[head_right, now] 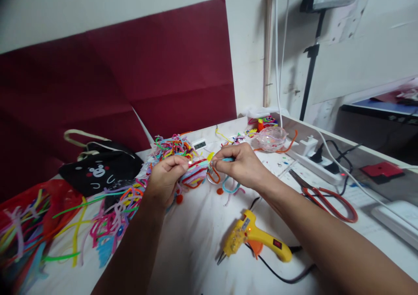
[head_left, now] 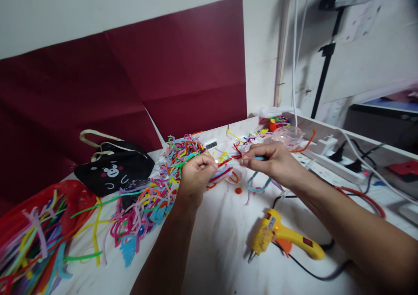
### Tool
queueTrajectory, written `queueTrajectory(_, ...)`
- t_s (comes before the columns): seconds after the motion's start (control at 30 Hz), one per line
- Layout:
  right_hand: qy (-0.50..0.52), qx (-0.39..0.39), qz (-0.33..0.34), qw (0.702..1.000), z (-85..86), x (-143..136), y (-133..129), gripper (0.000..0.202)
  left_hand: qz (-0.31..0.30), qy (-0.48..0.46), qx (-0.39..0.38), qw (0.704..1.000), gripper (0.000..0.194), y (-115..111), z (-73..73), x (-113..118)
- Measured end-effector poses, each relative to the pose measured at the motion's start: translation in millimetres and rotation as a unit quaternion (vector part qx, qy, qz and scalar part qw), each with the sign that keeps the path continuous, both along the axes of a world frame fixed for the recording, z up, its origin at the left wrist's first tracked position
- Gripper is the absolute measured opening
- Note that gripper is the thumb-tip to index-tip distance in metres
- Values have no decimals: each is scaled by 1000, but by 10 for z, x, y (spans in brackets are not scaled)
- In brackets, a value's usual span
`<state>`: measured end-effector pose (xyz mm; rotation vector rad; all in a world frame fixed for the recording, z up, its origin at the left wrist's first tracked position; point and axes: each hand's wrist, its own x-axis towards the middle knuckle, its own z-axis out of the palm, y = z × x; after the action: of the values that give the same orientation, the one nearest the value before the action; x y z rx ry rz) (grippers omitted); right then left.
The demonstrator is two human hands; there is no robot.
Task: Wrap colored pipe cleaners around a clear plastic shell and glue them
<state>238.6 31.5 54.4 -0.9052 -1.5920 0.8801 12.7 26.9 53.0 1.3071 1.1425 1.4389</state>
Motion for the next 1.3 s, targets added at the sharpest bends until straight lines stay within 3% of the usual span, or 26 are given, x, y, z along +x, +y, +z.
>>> queueTrajectory(0.27,-28,126,-80,988,-83,-20,41,18,69,-17,59,996,10,14,100,-20)
queueTrajectory(0.37,-77,170,-110,976,-143,16,95,19,94,-22,81,992,11,27,117,-31)
queueTrajectory(0.43,-125,174,-96,972,-178,45,133,18,94,-28,85,992,13,32,119,-46)
queueTrajectory(0.6,-230,100,57,966,-271,5,165,18,60,-37,56,996,26,9,141,-82)
queueTrajectory(0.73,-208,-19,136,968,-339,-82,155,16,64,-40,49,996,23,-13,177,-91)
queueTrajectory(0.8,-185,-51,155,969,-341,-88,160,26,67,-46,47,996,22,-16,195,-94)
queueTrajectory(1.0,-143,-87,148,975,-260,10,152,45,76,-57,41,995,33,-32,207,-112)
queueTrajectory(1.13,-121,-101,126,979,-264,70,87,40,55,-57,48,996,27,-61,184,-106)
queueTrajectory(1.3,-103,-124,85,983,-308,151,-11,27,80,-65,65,993,14,-76,202,-94)
